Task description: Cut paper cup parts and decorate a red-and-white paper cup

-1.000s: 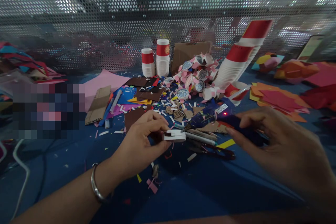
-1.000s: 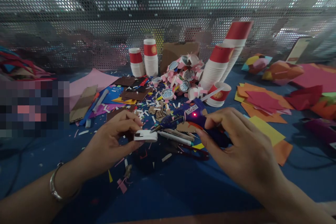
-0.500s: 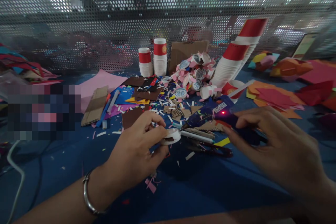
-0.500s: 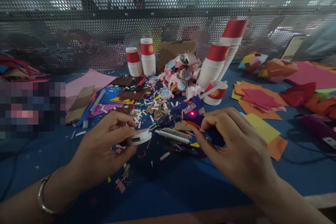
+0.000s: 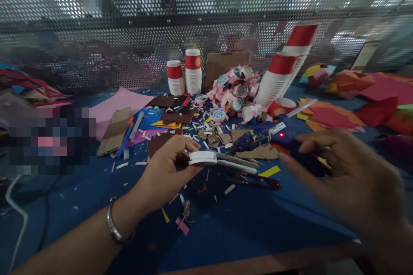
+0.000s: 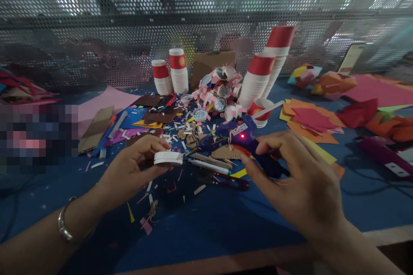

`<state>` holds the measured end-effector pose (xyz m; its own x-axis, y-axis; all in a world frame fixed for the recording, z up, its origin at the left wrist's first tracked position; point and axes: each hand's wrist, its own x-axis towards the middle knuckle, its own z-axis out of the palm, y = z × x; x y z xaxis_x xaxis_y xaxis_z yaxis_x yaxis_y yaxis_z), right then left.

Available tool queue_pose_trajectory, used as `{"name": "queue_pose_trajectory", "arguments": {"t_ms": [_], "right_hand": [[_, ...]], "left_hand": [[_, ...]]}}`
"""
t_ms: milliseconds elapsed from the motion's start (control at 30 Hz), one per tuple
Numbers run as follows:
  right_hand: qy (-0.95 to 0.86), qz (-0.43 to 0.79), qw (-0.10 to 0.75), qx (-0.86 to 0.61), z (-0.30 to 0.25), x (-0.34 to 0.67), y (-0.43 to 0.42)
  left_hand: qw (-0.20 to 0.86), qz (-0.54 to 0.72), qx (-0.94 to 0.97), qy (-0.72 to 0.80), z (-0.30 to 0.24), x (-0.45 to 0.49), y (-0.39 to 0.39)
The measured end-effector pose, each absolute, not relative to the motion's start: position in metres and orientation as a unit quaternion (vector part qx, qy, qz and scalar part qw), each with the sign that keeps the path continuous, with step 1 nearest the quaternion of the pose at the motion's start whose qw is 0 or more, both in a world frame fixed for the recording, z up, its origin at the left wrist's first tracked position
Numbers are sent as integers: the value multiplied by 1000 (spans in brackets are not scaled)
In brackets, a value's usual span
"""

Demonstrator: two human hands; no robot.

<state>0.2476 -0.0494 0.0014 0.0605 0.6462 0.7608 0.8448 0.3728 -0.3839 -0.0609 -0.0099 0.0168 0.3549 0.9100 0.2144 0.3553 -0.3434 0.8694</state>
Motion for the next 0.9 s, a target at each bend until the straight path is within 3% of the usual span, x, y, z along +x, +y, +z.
{"name": "queue_pose_trajectory", "arguments": {"t_ms": [367,900], "right_hand": [[-717,-137,408,-549,14,233,-54],[-742,-124,402,-522,13,236,-52]], "left_hand": [[369,356,749,420,19,-57,-15],[360,338,765,414,17,-60,-16]]}}
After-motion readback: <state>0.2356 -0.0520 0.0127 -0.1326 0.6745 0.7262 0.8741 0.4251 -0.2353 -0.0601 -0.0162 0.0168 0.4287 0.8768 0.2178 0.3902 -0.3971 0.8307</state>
